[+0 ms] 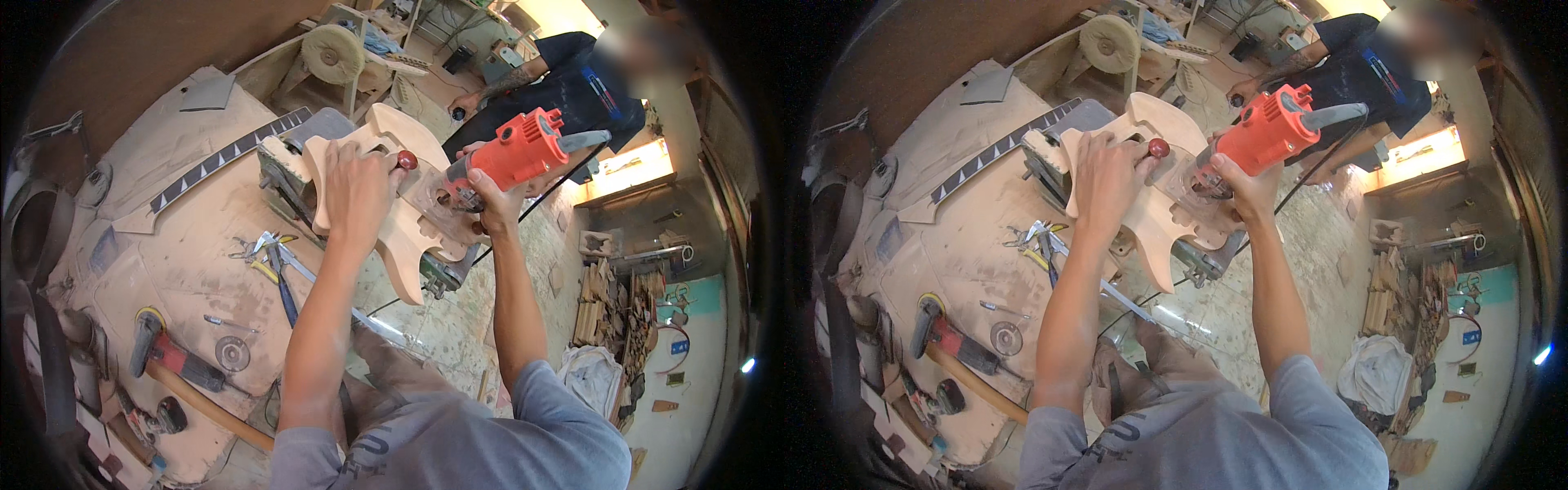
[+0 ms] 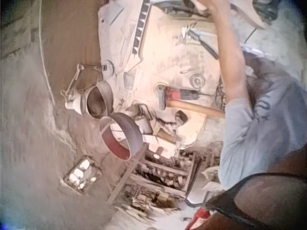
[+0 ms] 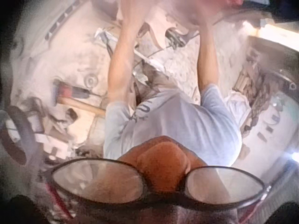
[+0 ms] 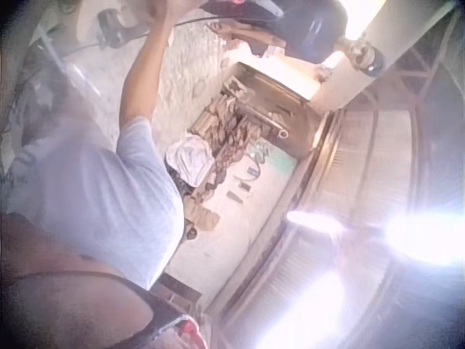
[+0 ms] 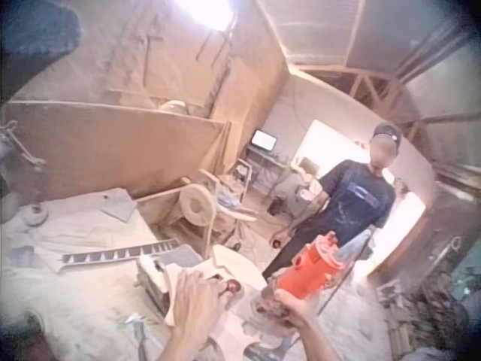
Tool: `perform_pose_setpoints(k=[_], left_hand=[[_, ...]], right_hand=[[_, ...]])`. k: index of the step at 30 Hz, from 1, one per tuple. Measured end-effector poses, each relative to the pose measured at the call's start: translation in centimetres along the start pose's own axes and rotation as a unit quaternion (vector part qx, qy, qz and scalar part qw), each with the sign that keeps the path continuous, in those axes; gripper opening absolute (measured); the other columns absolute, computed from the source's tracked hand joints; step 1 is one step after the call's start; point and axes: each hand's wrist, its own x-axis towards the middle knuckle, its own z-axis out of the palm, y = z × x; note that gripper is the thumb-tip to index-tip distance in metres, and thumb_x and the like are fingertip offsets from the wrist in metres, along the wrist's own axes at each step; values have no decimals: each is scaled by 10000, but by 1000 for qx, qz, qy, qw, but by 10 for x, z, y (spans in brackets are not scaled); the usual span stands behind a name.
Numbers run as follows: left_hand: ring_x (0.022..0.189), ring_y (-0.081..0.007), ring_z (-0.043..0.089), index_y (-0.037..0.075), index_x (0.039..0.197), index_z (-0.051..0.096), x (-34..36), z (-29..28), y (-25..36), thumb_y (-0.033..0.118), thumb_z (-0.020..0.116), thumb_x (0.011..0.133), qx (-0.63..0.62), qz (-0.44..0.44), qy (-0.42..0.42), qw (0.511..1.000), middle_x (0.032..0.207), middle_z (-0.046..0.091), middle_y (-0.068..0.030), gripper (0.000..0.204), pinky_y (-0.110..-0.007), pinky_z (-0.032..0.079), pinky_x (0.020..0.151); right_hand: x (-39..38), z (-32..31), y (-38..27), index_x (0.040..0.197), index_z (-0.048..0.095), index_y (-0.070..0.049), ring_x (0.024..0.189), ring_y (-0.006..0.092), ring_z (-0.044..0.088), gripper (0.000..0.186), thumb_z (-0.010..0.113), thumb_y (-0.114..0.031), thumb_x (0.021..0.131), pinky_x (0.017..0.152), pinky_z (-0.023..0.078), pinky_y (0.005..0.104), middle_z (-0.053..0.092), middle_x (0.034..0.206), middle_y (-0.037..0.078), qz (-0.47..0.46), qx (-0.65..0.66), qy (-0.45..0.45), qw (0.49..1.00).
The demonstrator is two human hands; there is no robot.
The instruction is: The person uses a handheld router and various manual tools to shape and hollow out sections of a wooden guitar body on a workbench.
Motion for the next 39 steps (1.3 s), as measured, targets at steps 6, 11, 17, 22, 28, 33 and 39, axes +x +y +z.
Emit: perform_pose_setpoints(k=[6,11,17,22,28,33,39], left_hand=[[1175,-371,646,169,1086,836,1,-1,0,296,741,945,15,-2,10,1000,1064,799,-97,212,-498,353,1178],[1189,-374,638,182,1124,821,3,-1,1,301,745,940,15,2,6,1000,1091,795,-84,232,-516,351,1183],[1195,-376,633,177,1178,807,4,-4,3,309,752,938,3,-4,7,1000,1121,790,-61,280,-548,352,1196],[1235,-368,615,164,1208,801,4,-5,4,308,755,941,13,-9,-14,1000,1174,782,-54,307,-560,346,1207],[1255,-367,599,143,1218,798,6,-8,7,319,756,941,18,-19,-31,999,1195,778,-70,331,-562,336,1213],[1251,-368,603,132,1221,800,7,-8,7,319,760,938,15,-19,-33,999,1200,780,-86,341,-564,334,1214],[1257,-365,608,124,1222,803,8,-9,7,318,762,940,13,-20,-30,999,1216,785,-101,345,-564,327,1223]], right_hand=[[2,9,-8,1185,651,7,1024,242,725,588,915,-291,753,920,582,403,726,1103,123,3,9,0,1000],[0,10,-12,1138,676,1,1007,221,717,559,922,-313,746,913,568,383,733,1079,108,17,7,9,1000],[0,10,-6,1227,614,-9,1065,256,705,666,927,-344,745,942,569,420,705,1139,133,15,19,11,1000],[0,10,-8,1244,618,-26,1067,234,698,685,944,-351,736,954,562,409,703,1137,114,18,28,6,999],[-4,11,-5,1276,562,-37,1078,246,692,741,965,-334,730,949,570,421,693,1160,128,22,48,14,998],[-4,10,-5,1287,546,-36,1085,253,688,770,967,-383,743,943,572,433,684,1161,138,19,26,13,999],[0,11,-7,1290,541,-25,1078,257,686,778,966,-385,746,934,572,433,680,1157,144,20,30,4,999]])
